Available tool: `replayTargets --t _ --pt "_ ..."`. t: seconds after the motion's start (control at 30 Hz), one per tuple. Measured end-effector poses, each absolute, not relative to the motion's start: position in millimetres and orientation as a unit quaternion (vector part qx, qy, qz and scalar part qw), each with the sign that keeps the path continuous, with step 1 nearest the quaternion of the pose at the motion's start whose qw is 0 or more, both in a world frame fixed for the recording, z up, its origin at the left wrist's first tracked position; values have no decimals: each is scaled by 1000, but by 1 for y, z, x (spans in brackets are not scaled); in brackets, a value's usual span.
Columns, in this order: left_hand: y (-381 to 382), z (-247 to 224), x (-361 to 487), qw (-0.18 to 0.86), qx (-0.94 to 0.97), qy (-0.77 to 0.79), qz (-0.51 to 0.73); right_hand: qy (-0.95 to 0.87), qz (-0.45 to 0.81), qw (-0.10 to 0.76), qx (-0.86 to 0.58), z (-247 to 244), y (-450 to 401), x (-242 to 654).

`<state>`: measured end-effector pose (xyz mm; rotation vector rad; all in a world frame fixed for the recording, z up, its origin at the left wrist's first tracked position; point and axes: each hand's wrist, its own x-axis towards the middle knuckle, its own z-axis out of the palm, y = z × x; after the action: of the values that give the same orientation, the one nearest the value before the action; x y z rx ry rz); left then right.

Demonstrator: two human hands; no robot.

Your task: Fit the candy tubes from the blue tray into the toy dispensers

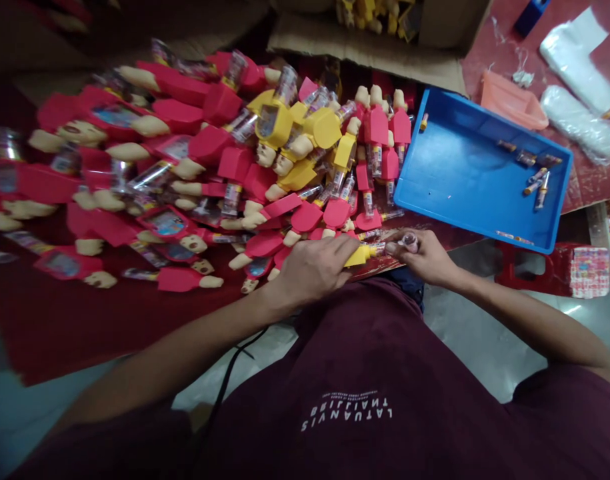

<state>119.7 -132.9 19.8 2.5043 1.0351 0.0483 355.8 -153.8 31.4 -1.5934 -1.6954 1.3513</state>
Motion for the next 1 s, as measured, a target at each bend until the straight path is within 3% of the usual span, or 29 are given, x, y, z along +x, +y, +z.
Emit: replayTargets --t 0.13,0.3,0.43,0.57,0.73,0.83,1.0 --pt "-130 16 120 213 906 367 -1 -543 578 172 -584 24 -153 355" --pt "-121 2 115 332 853 401 31 -764 351 244 -483 18 -152 365" --pt "-123 4 115 356 852 383 37 -796 320 291 -423 19 -159 365" --pt "-131 20 118 248 899 360 8 -697 408 285 -516 20 -166 357" --pt "-132 31 121 183 932 311 -48 -486 614 190 -592 19 -163 352" --pt "-123 24 119 263 895 358 -31 -554 564 182 -585 20 -159 354" --pt "-107 15 108 507 774 379 9 -820 281 264 -422 19 -157 365"
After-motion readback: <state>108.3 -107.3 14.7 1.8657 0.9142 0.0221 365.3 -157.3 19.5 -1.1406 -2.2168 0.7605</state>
